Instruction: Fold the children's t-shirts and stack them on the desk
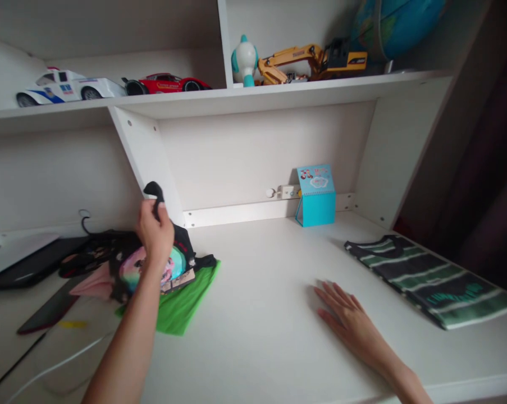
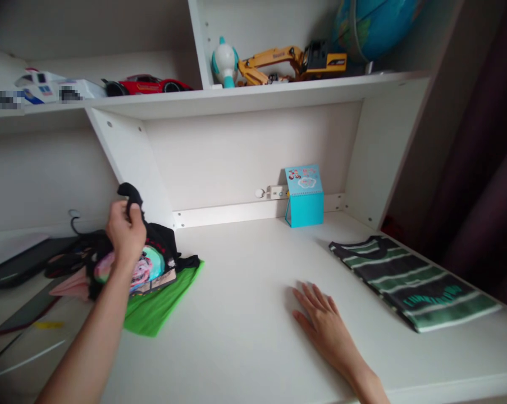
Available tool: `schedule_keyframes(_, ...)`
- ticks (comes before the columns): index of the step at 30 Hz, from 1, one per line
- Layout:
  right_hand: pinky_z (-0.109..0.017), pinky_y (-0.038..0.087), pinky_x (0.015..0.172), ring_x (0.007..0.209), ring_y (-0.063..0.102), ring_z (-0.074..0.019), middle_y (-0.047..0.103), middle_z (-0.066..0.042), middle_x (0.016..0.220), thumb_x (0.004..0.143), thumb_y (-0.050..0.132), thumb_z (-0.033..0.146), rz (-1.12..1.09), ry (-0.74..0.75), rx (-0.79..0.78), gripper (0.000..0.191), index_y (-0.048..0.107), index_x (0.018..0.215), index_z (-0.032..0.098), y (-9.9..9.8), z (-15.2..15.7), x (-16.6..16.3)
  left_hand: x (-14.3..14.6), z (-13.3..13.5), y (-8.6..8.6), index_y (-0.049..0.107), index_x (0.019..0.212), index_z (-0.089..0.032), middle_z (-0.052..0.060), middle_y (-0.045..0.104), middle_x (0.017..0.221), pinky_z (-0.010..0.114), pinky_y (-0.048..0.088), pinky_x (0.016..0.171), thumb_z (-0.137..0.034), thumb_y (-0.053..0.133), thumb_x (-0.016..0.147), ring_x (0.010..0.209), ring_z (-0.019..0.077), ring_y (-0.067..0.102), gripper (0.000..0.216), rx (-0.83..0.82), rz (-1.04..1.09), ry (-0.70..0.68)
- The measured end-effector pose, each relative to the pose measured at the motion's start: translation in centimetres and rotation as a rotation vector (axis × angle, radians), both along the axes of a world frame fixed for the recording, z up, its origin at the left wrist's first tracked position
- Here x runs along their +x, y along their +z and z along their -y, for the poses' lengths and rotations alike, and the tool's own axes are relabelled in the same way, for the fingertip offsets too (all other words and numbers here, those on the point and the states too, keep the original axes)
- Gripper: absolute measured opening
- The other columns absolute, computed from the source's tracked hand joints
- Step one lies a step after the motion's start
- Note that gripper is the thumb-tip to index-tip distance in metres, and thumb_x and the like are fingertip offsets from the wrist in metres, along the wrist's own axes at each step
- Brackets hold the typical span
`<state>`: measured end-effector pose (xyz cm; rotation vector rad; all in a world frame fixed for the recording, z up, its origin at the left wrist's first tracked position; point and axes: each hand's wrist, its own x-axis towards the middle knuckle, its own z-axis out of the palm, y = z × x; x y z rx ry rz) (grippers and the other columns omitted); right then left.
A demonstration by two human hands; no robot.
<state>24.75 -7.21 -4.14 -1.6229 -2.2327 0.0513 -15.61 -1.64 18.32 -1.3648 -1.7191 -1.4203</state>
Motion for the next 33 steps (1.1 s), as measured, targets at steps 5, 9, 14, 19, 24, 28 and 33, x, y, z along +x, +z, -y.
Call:
schedule_keyframes(5, -0.05, 0.025, 0.104, 0.13, 0.027, -0.0277, 0.041, -0.008, 0.137, 0.087, 0.036, 0.052, -0.289, 0.019, -0.076, 0.053, 0.045, 0.13, 0.023, 2.3, 0.8, -0.2, 13.5, 7.0, -1.8, 0.055, 0.098, -0.02, 0.003, 0.06, 0.087, 0.023, 0.044, 0.072, -0.025, 0.041, 0.089, 0.079, 0.0142, 0.057, 0.018, -0.267, -0.492, -0.833)
schedule_keyframes(9, -0.038, 0.034, 0.1, 0.116, 0.047, -0.0227, 0.052, -0.01, 0.127, 0.09, 0.031, 0.049, -0.762, 0.103, -0.298, 0.052, 0.042, 0.131, 0.02, 5.3, 2.5, -0.1, 17.5, 10.0, -7.3, 0.06, 0.094, -0.02, 0.002, 0.063, 0.085, 0.025, 0.046, 0.072, -0.027, 0.051, 0.085, 0.076, 0.0158, 0.06, 0.015, -0.769, -0.926, -1.234)
schedule_keyframes(14, -0.035, 0.039, 0.095, 0.109, 0.051, -0.0214, 0.055, -0.007, 0.119, 0.082, 0.052, 0.042, -0.82, 0.191, -0.37, 0.049, 0.047, 0.126, 0.021, 6.2, 3.4, -0.5, 16.5, 8.8, -8.7, 0.059, 0.107, -0.021, 0.004, 0.063, 0.099, 0.028, 0.044, 0.086, -0.026, 0.054, 0.083, 0.09, 0.0181, 0.06, 0.025, -0.961, -0.861, -1.346)
schedule_keyframes(19, -0.031, 0.046, 0.075, 0.078, 0.055, -0.0148, 0.059, -0.004, 0.103, 0.075, 0.054, 0.021, -0.804, 0.183, -0.27, 0.037, 0.054, 0.112, 0.02, 6.9, 3.3, -3.3, 15.7, 4.7, -7.3, 0.026, 0.138, -0.024, 0.007, 0.029, 0.143, 0.035, 0.028, 0.104, -0.018, 0.053, 0.078, 0.129, 0.0221, 0.03, 0.066, -0.944, -0.6, -1.182)
schedule_keyframes(24, -0.028, 0.045, 0.074, 0.083, 0.056, -0.0157, 0.06, -0.003, 0.09, 0.08, 0.048, 0.021, -0.875, 0.288, -0.17, 0.011, 0.057, 0.085, 0.019, 9.4, 3.9, -5.3, 16.9, 1.6, -7.9, 0.034, 0.135, -0.022, 0.008, 0.049, 0.129, 0.032, 0.037, 0.094, -0.012, 0.06, 0.066, 0.116, 0.0232, 0.046, 0.075, -1.082, -0.651, -1.348)
schedule_keyframes(28, -0.027, 0.045, 0.072, 0.085, 0.056, -0.016, 0.059, -0.004, 0.088, 0.082, 0.049, 0.026, -0.885, 0.223, -0.101, 0.011, 0.058, 0.084, 0.019, 9.6, 3.5, -4.6, 17.6, 1.3, -7.2, 0.044, 0.128, -0.023, 0.0, 0.063, 0.081, 0.023, 0.042, 0.063, -0.015, 0.06, 0.065, 0.073, 0.0164, 0.059, 0.065, -1.099, -0.676, -1.358)
schedule_keyframes(33, -0.028, 0.048, 0.068, 0.075, 0.057, -0.0152, 0.059, -0.003, 0.08, 0.08, 0.052, 0.034, -0.895, 0.14, -0.108, 0.017, 0.056, 0.082, 0.018, 8.9, 2.6, -3.2, 17.6, 1.6, -6.1, 0.057, 0.102, -0.021, -0.004, 0.054, 0.065, 0.02, 0.035, 0.051, -0.019, 0.061, 0.066, 0.059, 0.0119, 0.052, 0.036, -1.084, -0.645, -1.299)
